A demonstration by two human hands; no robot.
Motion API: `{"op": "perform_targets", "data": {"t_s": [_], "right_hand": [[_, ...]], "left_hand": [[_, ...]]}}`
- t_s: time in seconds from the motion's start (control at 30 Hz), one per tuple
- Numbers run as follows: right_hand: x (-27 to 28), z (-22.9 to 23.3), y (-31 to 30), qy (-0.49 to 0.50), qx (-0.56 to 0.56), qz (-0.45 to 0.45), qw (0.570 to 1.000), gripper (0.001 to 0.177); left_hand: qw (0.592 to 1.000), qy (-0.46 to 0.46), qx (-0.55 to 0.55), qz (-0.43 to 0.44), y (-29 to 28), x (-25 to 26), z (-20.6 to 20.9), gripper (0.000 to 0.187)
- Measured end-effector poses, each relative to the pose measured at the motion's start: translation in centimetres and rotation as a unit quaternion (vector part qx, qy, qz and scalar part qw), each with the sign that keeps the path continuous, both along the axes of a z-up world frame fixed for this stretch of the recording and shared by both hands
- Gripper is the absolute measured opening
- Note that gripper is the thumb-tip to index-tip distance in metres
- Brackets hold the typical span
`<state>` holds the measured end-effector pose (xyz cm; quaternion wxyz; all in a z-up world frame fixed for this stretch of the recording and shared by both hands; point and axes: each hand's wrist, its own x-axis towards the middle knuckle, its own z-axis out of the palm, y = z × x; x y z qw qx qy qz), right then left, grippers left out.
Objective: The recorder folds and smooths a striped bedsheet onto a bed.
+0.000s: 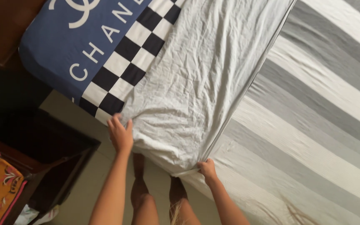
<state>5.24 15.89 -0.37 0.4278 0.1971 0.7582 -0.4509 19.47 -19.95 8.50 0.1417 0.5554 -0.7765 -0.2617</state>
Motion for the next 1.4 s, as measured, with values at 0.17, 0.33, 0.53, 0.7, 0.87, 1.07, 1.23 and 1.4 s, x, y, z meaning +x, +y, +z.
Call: {"op": "perform_targets", "data": {"t_s": [0.17, 0.33, 0.53, 0.7, 0.87, 1.07, 1.23, 1.4], "right_hand": [[4.8, 0.3, 0.0, -0.15, -0.069, 0.05, 0.985, 0.018], [12.6, -7.9, 4.2, -0.04, -0.022, -0.019, 0.999, 0.019], [16.5, -2.9, -0.4, 0.025, -0.051, -0.238, 0.97, 0.031], [17.9, -1.2, -2.3, 0.116, -0.05, -0.272, 0.954, 0.029], [18.4, 4.2, -5.3, 0.182, 0.022, -0.226, 0.957, 0.04], [19.0, 3.1, -3.1, 0.161, 0.016, -0.211, 0.964, 0.042], [18.0, 4.4, -3.1, 0.068, -0.011, -0.13, 0.989, 0.044], [17.7, 4.6, -2.1, -0.003, -0.018, -0.055, 0.998, 0.046]], "left_hand": [[0.992, -0.08, 0.06, -0.074, -5.0, 2.1, -5.7, 0.049], [0.947, 0.099, 0.296, -0.069, -9.2, 7.0, -10.3, 0.075], [0.928, 0.135, 0.308, -0.158, -13.2, 8.9, -8.3, 0.09], [0.911, -0.015, 0.36, -0.201, -13.1, 7.6, 0.0, 0.086], [0.826, -0.078, 0.513, -0.22, -15.0, 9.4, -3.8, 0.076], [0.754, -0.186, 0.55, -0.307, -15.4, 10.0, -5.0, 0.087], [0.793, -0.195, 0.513, -0.264, -14.4, 13.2, -8.8, 0.085], [0.811, -0.121, 0.524, -0.231, -13.3, 15.4, -8.4, 0.075]]}}
